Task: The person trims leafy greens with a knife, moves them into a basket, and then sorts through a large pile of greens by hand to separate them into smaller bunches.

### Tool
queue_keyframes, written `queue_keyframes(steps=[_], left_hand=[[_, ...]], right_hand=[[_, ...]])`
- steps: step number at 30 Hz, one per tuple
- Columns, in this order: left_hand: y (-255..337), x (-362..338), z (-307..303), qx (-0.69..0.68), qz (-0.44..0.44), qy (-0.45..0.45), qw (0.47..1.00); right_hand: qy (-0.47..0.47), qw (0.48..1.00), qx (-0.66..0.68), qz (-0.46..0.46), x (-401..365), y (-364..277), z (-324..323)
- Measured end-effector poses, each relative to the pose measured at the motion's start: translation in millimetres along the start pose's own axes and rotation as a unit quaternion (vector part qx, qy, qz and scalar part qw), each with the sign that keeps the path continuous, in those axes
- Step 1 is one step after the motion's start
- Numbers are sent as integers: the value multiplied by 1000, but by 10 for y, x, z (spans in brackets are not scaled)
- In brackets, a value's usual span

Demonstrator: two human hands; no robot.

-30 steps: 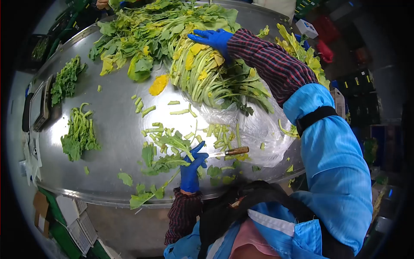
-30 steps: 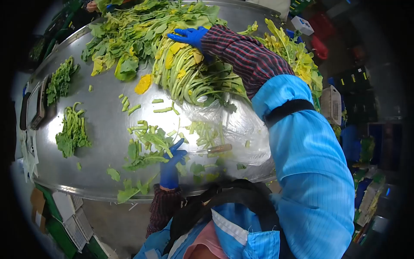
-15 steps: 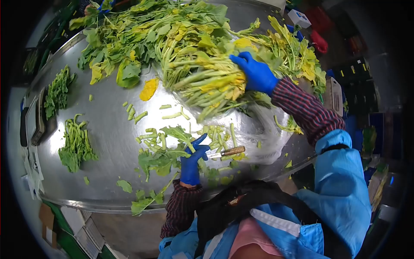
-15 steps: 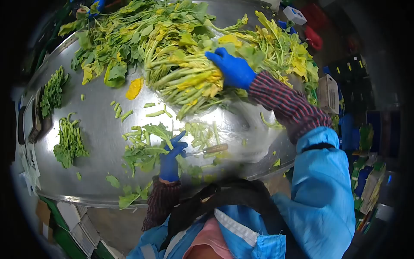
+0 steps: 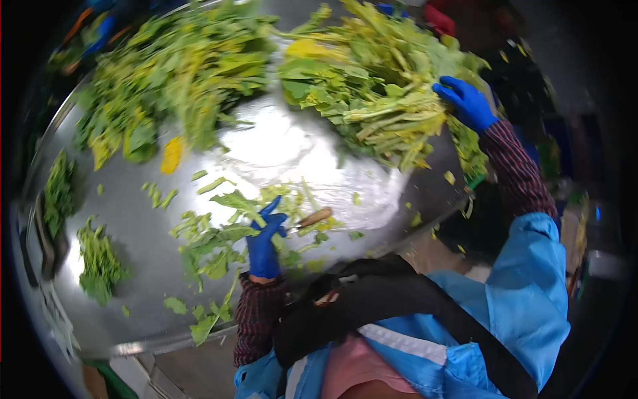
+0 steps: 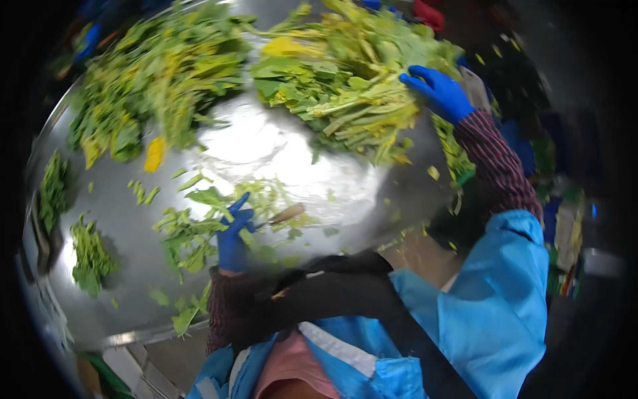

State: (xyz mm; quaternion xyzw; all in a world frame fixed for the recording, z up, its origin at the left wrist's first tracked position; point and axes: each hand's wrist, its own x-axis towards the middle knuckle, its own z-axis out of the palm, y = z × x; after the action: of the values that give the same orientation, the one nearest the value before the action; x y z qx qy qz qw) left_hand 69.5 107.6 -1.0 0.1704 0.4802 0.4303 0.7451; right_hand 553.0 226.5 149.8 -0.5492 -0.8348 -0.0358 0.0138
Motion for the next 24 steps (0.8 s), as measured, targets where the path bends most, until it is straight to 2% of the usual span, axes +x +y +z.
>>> queue_keyframes(steps=[1, 2, 4, 5, 6, 8, 9, 10, 12, 13, 14, 16, 18, 20, 21, 22, 23, 24], left_hand=[[-28, 24, 34, 14, 4, -18, 1000], [-47, 30, 107, 19, 3, -20, 1000], [-46, 4, 278, 48, 16, -32, 998], [-90, 36, 291, 55, 0, -45, 997], [-95, 42, 349, 62, -4, -57, 996], [-51, 17, 485, 105, -25, -49, 993], [-48, 19, 553, 124, -17, -45, 991], [-46, 12, 599, 133, -20, -51, 990], [-34, -22, 685, 153, -14, -62, 986], [-21, -52, 762, 159, -7, -56, 986], [-47, -50, 840, 163, -7, -54, 985], [-114, -63, 937, 153, 9, -35, 987], [-169, -127, 1115, 141, 12, -24, 990], [-318, -105, 1171, 137, 3, -22, 990], [-391, -88, 1200, 131, -4, -32, 991], [-421, -144, 1344, 128, 7, -20, 992], [-477, -154, 1402, 133, 1, -23, 991], [-524, -151, 1449, 137, -5, -26, 990]], right_hand=[[-23, 992, -103, -69, -172, 38, -46], [-64, 983, -163, -57, -414, 119, 12], [-173, 966, -192, 3, -964, 296, 339], [-230, 959, -159, 36, -1280, 423, 513], [-230, 959, -159, 50, -1492, 467, 645], [-259, 941, -108, 192, -1765, 431, 778], [-167, 954, -68, 241, -1849, 394, 782], [-166, 951, -64, 251, -1835, 359, 743], [-4, 937, -57, 344, -1777, 347, 675], [103, 939, -38, 327, -1735, 333, 661], [103, 938, -33, 329, -1628, 291, 600], [241, 936, 69, 247, -1320, 42, 477], [233, 951, 101, 175, -966, -300, 515], [229, 962, 136, 55, -582, -743, 886], [186, 970, 158, -4, -337, -918, 1226], [149, 968, 201, -31, -127, -1208, 1268], [137, 974, 179, -28, 55, -1434, 1493], [125, 986, 76, -83, 249, -1536, 1891]])
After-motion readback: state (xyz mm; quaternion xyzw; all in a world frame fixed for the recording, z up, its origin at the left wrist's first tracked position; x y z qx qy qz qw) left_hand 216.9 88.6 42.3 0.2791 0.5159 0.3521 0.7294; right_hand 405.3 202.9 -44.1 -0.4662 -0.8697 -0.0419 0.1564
